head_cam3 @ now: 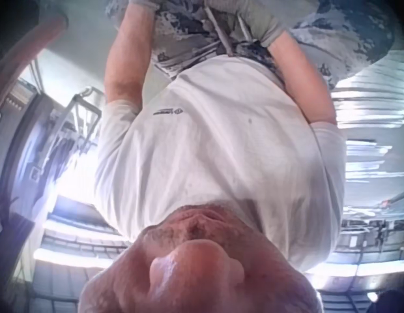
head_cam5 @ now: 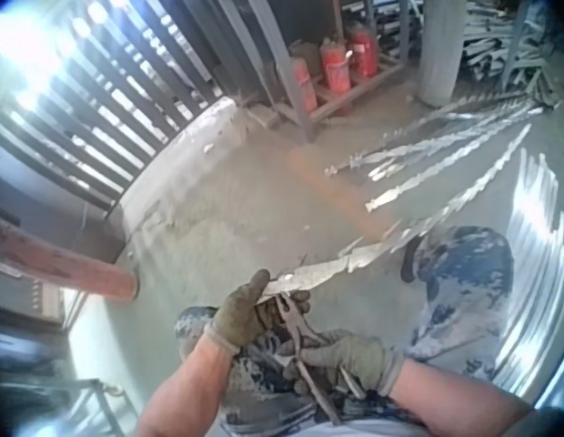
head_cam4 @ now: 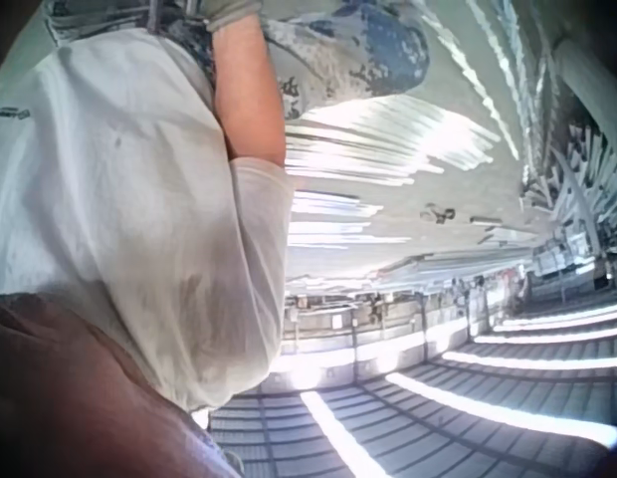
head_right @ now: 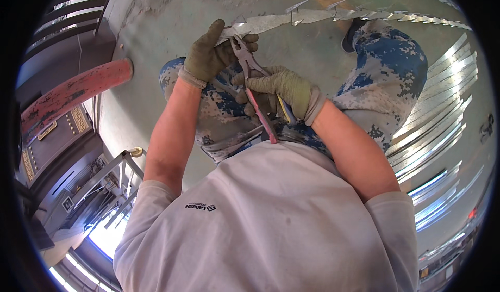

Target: The person kneels on the floor and uses tin snips to cut a long silver metal strip into smaller pieces. The cut pieces fall onto the floor around the work area.

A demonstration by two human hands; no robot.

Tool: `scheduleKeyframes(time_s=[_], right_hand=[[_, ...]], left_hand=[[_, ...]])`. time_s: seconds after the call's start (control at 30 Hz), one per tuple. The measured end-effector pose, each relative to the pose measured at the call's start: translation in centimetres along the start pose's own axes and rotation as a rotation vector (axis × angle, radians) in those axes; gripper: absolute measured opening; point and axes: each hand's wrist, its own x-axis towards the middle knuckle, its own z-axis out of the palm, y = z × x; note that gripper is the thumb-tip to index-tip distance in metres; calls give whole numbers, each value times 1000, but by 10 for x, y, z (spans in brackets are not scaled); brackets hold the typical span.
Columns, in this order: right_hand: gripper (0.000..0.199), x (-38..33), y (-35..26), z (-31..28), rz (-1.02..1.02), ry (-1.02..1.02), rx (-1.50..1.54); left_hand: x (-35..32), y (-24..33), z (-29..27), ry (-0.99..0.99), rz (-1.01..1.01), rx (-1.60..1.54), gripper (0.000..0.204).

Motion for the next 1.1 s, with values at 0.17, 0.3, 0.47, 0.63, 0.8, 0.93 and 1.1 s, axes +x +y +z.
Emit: scheduleKeyframes(time_s=[0.17, 0.3, 0.47, 0.63, 0.8, 0.93, 1.1], right_hand=[[36, 0, 1, -10, 45, -135, 173], [38, 4, 1, -7, 38, -46, 76], [39, 3, 1, 13, 14, 79, -70], [41, 2, 8, 13, 21, 167, -150], [41, -11, 13, 9, -14, 213, -85], [41, -21, 20, 8, -77, 266, -48], [47, -36, 28, -6, -143, 329, -5]], left_hand=[[-2, 3, 5, -20, -14, -28, 68], [2, -1, 0, -12, -5, -46, 68], [4, -1, 1, 30, -23, -121, 63], [8, 0, 3, 81, -2, -24, 70], [3, 4, 14, 104, 11, -73, 79], [5, 5, 11, 124, -20, -63, 84], [11, 0, -3, 113, -9, 54, 77]])
